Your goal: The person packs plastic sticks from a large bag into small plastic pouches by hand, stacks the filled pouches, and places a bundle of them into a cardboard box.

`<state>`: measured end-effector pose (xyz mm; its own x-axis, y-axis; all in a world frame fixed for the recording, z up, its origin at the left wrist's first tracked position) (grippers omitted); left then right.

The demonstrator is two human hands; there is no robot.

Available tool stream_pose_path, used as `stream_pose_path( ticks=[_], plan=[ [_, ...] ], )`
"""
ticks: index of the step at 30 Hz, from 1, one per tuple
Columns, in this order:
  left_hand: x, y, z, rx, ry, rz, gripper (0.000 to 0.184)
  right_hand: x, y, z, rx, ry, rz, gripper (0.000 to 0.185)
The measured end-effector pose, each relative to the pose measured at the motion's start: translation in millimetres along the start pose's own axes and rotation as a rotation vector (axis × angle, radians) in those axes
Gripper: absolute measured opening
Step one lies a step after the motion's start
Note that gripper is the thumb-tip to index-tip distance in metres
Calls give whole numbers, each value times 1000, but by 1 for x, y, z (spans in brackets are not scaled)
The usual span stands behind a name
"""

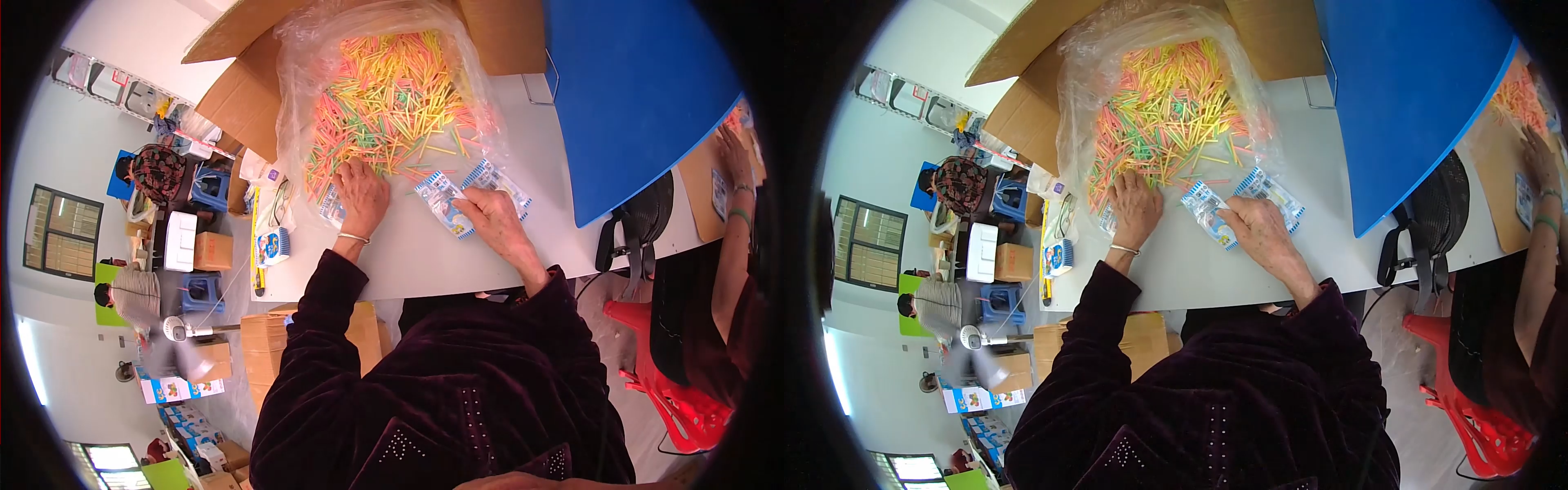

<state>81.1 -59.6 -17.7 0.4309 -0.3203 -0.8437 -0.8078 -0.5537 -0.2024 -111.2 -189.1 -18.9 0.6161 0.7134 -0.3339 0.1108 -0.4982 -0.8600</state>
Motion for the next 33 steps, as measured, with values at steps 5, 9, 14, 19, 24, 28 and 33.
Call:
stream_pose_path(
  ticks=[5,9,14,19,24,28,33],
  plan=[
    [14,-3,-2,-70,-77,-87,31,0,-1,0,24,-34,1,20],
    [7,1,1,-50,-8,-16,33,3,-1,2,-5,-37,73,18],
    [7,-1,3,-109,15,79,38,17,-21,-4,-55,-136,258,13],
    [9,-11,0,-75,26,96,37,63,-32,-18,-415,-243,408,13],
    [12,-14,-1,-40,8,69,34,83,-11,-15,-324,-443,464,12],
    [18,-12,-2,-51,-58,5,32,73,-10,-10,-281,-406,353,10],
    [11,-7,0,-51,27,52,28,68,-6,-11,-267,-482,295,12]
  ],
)
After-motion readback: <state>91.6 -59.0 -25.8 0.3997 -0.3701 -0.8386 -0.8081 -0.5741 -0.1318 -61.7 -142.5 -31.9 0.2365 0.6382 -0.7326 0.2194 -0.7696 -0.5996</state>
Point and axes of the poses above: each hand's wrist, its own z-axis away from the middle knuckle, its own x-axis out of the palm, y = z × x, the point moved 5 cm from there along -z, towards the middle knuckle, and after that the axes turned 3 degrees about z, right-handed, at the moved point
